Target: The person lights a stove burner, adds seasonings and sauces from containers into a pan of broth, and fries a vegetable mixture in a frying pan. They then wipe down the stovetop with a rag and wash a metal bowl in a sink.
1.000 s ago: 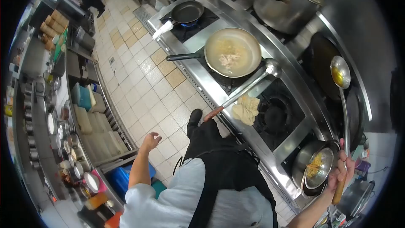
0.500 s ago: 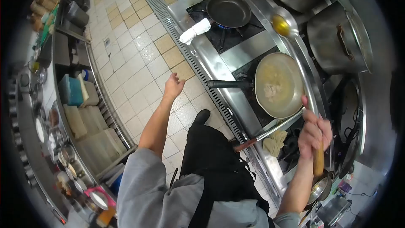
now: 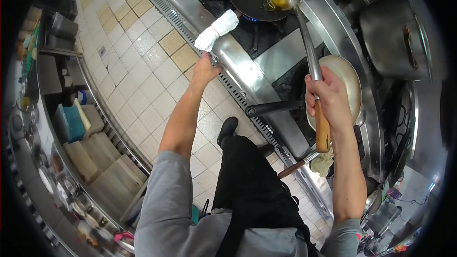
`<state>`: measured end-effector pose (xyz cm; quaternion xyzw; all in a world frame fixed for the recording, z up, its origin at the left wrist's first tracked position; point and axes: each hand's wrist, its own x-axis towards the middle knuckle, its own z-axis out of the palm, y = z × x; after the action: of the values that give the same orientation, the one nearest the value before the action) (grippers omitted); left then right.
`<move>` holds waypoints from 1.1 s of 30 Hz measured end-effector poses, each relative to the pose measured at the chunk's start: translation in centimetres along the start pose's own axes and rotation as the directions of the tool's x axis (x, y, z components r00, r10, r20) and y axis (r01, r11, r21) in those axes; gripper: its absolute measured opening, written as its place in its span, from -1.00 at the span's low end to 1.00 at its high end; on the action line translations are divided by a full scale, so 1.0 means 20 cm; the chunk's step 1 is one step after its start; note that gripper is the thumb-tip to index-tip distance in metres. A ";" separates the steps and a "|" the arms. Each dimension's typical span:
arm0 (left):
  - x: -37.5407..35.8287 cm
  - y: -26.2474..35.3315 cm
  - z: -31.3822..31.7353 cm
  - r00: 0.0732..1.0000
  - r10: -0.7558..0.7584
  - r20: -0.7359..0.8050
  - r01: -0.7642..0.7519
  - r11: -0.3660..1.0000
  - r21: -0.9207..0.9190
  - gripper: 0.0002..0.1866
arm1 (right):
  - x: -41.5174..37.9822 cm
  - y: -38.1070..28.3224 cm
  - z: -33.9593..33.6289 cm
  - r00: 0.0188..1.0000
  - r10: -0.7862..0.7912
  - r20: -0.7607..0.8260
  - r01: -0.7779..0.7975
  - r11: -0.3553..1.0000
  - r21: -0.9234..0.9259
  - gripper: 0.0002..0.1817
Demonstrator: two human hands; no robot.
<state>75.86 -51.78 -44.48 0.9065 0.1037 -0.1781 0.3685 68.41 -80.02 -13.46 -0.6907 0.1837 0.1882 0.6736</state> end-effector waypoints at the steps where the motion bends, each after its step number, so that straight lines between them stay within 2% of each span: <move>1: 0.01 0.01 0.01 1.000 0.001 0.009 -0.001 1.000 0.000 -0.16 | 0.01 0.02 0.01 1.000 0.007 -0.007 -0.007 1.000 0.001 -0.73; 3: -0.01 0.07 0.01 0.997 0.036 -0.074 -0.036 0.999 -0.008 -0.25 | 0.03 0.04 0.01 0.998 -0.034 -0.052 0.029 0.996 -0.079 -0.66; 4: 0.01 0.05 0.03 0.997 0.038 -0.066 -0.039 0.999 -0.005 -0.25 | 0.04 0.06 0.01 0.998 -0.029 -0.058 0.025 0.997 -0.075 -0.66; 6: 0.04 0.03 0.06 0.997 0.044 -0.070 -0.042 0.999 0.024 -0.33 | 0.05 0.11 -0.01 0.990 -0.125 -0.068 0.112 0.978 -0.177 -0.56; 10: 0.05 0.06 0.07 0.996 0.015 -0.092 -0.013 1.000 0.018 -0.41 | 0.04 0.12 -0.02 0.985 -0.157 -0.075 0.141 0.973 -0.185 -0.49; 13: 0.07 0.04 0.09 0.991 0.042 -0.125 -0.040 0.999 0.022 -0.44 | 0.00 0.08 -0.01 0.981 -0.146 -0.126 0.132 0.985 -0.111 -0.48; 15: 0.09 0.02 0.10 0.975 0.138 -0.173 -0.151 0.987 -0.064 -0.48 | -0.04 0.03 -0.01 0.992 -0.033 -0.126 0.053 0.986 0.158 -0.43; 17: 0.11 0.01 0.09 0.980 0.128 -0.152 -0.137 0.989 -0.052 -0.50 | -0.07 0.01 -0.03 0.996 -0.030 -0.085 0.047 0.978 0.203 -0.39; 19: 0.13 0.01 0.08 0.985 0.119 -0.125 -0.125 0.991 -0.039 -0.51 | -0.11 0.01 -0.03 0.999 -0.042 -0.027 0.049 0.925 0.377 -0.34; 20: 0.14 0.00 0.09 0.989 0.103 -0.107 -0.105 0.994 -0.013 -0.52 | -0.13 0.01 -0.03 0.999 -0.040 -0.032 0.049 0.924 0.380 -0.34; 22: 0.17 -0.02 0.10 0.993 0.088 -0.084 -0.087 0.996 0.016 -0.52 | -0.15 0.02 -0.04 0.999 -0.052 0.016 0.035 0.832 0.553 -0.32; 26: 0.19 -0.03 0.10 0.994 0.091 -0.066 -0.087 0.994 0.059 -0.50 | -0.17 0.04 -0.05 0.998 -0.056 0.041 0.020 0.790 0.613 -0.39; 30: 0.18 0.00 0.09 0.997 0.047 -0.064 -0.042 0.996 0.074 -0.49 | -0.18 0.04 -0.02 0.997 -0.046 0.057 0.006 0.819 0.573 -0.38; 33: 0.19 -0.03 0.10 0.996 0.070 -0.054 -0.065 0.994 0.091 -0.47 | -0.18 0.05 -0.01 0.997 -0.043 0.058 0.004 0.834 0.552 -0.36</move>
<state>78.66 -52.56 -47.61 0.9297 0.0754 -0.1442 0.3305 64.82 -80.22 -12.51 -0.4629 0.1986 0.1424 0.8521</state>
